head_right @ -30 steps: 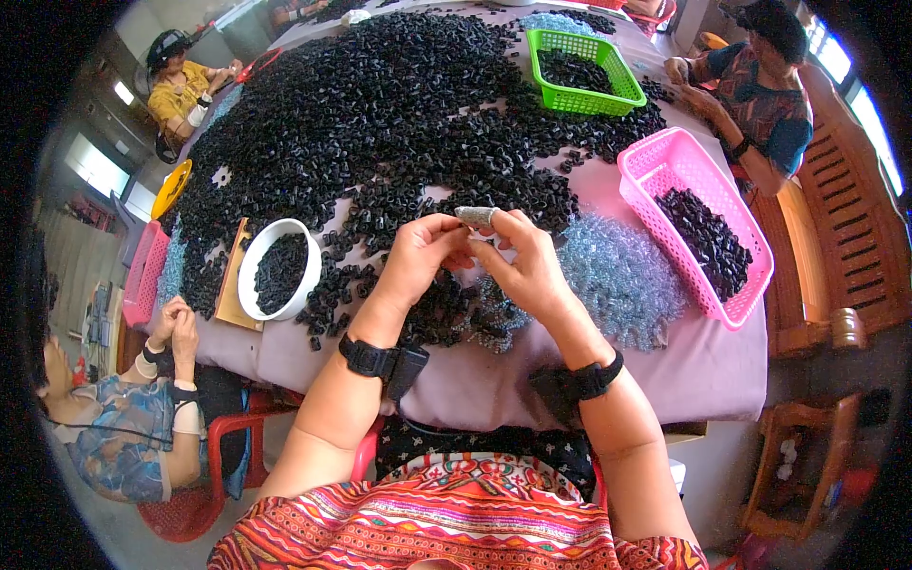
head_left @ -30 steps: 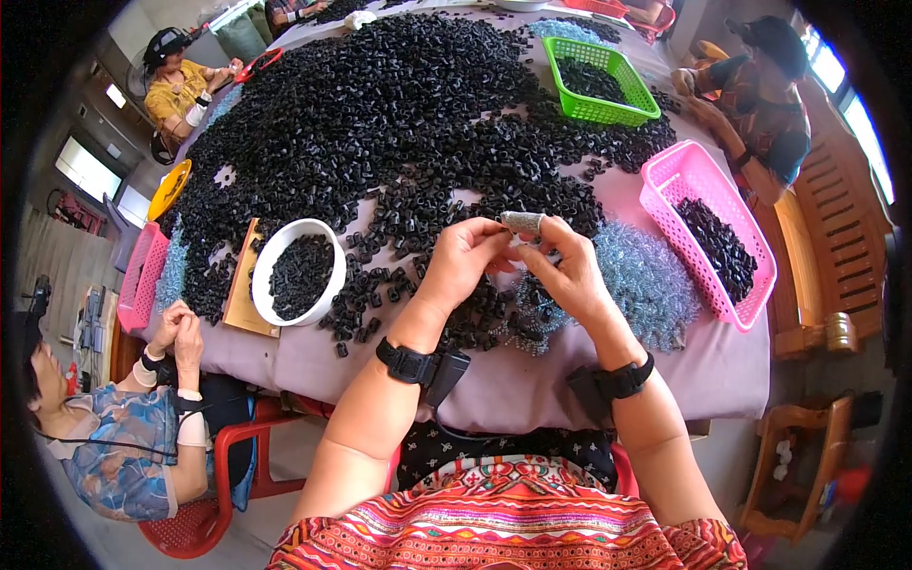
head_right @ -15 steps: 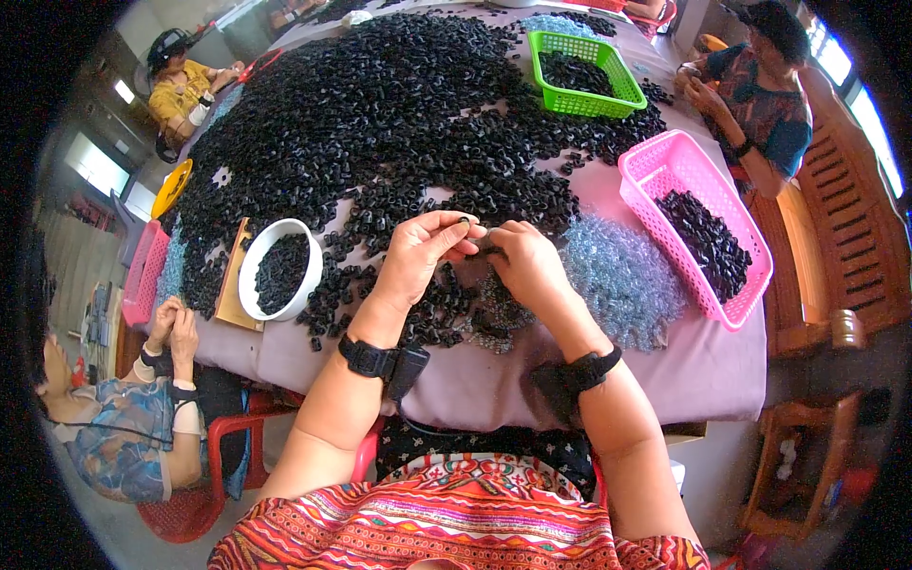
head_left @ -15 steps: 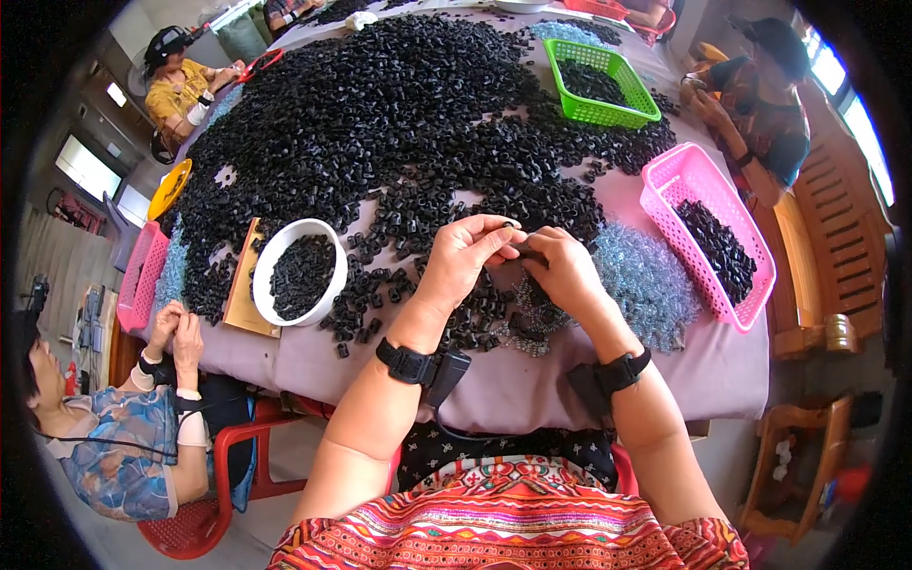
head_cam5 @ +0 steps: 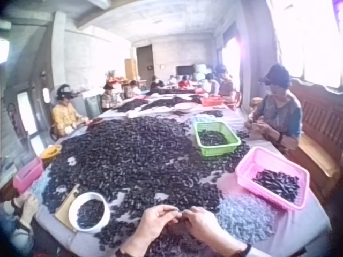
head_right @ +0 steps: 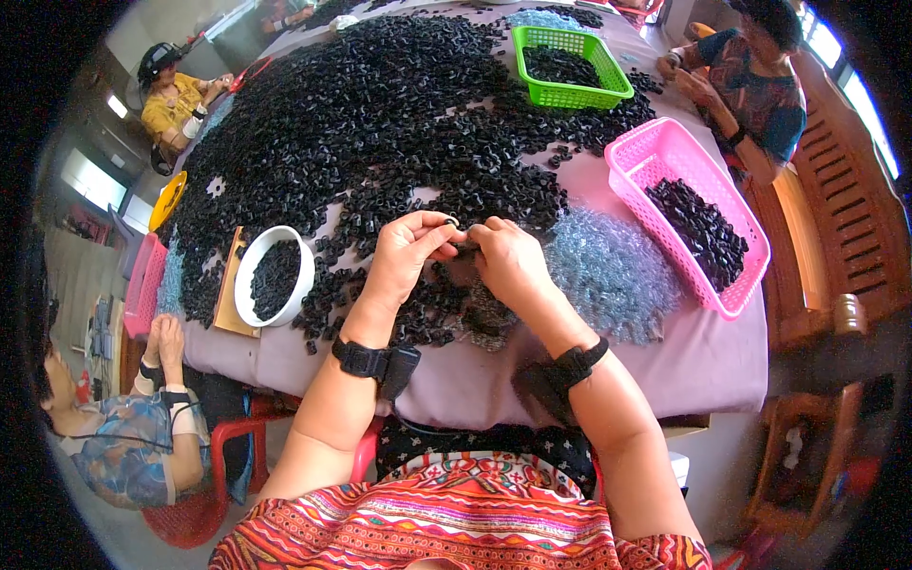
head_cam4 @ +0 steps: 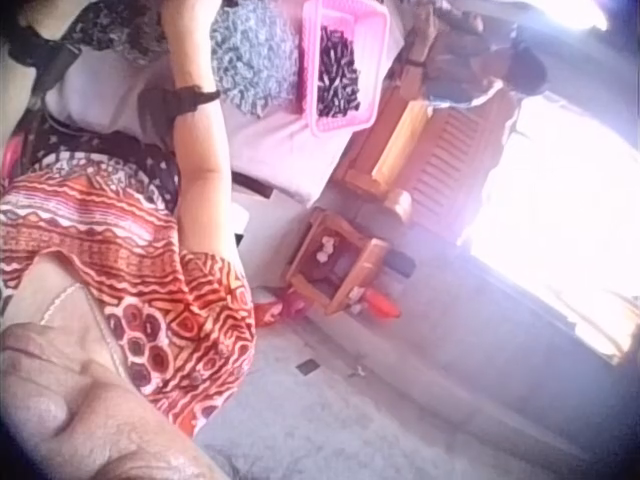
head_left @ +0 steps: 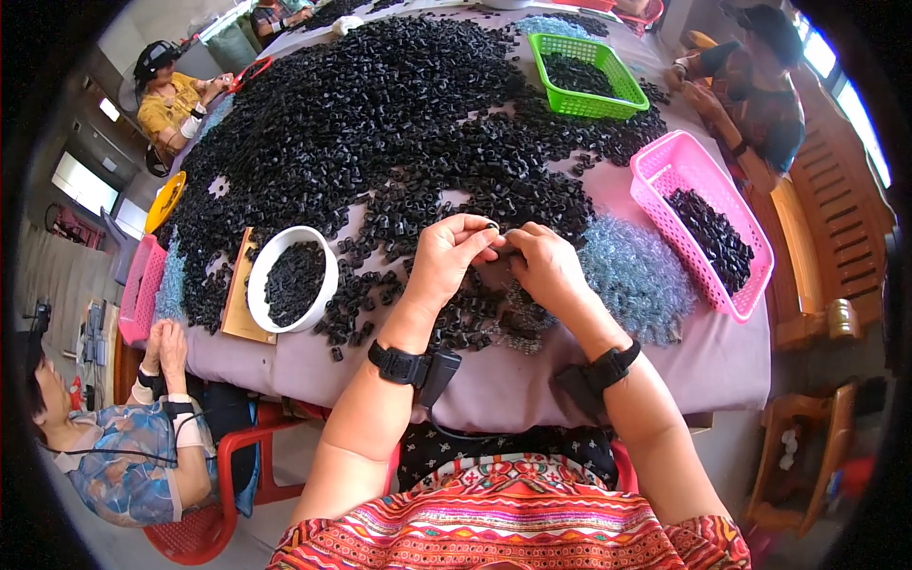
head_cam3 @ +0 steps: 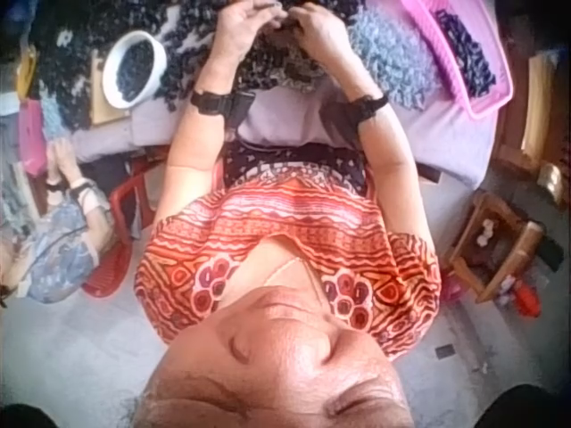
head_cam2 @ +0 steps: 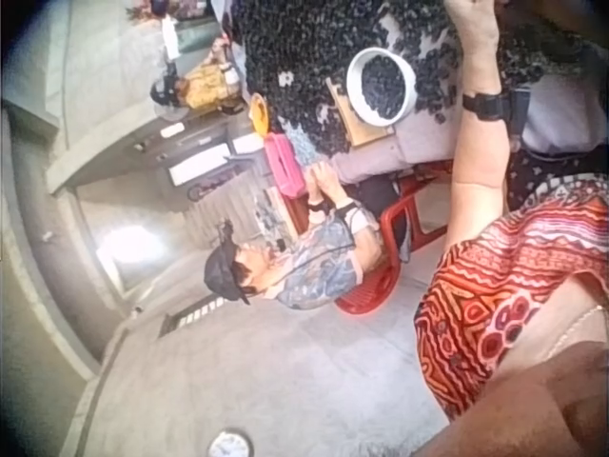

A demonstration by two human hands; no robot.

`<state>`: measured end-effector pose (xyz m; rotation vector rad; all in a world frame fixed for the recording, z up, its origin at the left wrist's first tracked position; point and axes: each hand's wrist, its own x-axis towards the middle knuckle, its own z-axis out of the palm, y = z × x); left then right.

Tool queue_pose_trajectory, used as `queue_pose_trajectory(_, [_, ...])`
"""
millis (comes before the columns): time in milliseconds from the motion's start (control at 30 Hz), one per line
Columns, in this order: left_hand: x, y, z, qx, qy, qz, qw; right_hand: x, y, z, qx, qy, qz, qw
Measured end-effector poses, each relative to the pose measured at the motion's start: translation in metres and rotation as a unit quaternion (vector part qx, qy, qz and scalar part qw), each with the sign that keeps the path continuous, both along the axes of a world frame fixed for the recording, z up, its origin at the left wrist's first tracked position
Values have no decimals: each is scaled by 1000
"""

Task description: Sorting and inspecting small black shoe manufacturing components at a shared table.

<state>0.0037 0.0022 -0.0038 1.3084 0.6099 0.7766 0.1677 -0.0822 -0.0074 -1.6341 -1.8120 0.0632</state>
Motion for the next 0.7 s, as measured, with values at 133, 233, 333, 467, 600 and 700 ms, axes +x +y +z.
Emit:
queue_pose_trajectory(133, [1,0,1,4,1,-3,1000,1,0,1,-28,196,-41,979])
queue_pose_trajectory(233, [3,-1,-1,35,25,-26,999,3,-2,7,-53,307,-59,948])
queue_pose_trajectory(333, [3,-6,-1,49,63,-33,996,7,-1,5,-45,400,-11,915])
queue_pose_trajectory(467, [3,-9,2,97,105,-35,989,4,-4,6,-37,403,19,914])
queue_pose_trajectory(600, [1,-8,1,151,127,-32,980,6,-6,9,-29,285,26,958])
queue_pose_trajectory(700, [0,-10,5,184,171,-35,967,4,-10,25,-51,225,22,973])
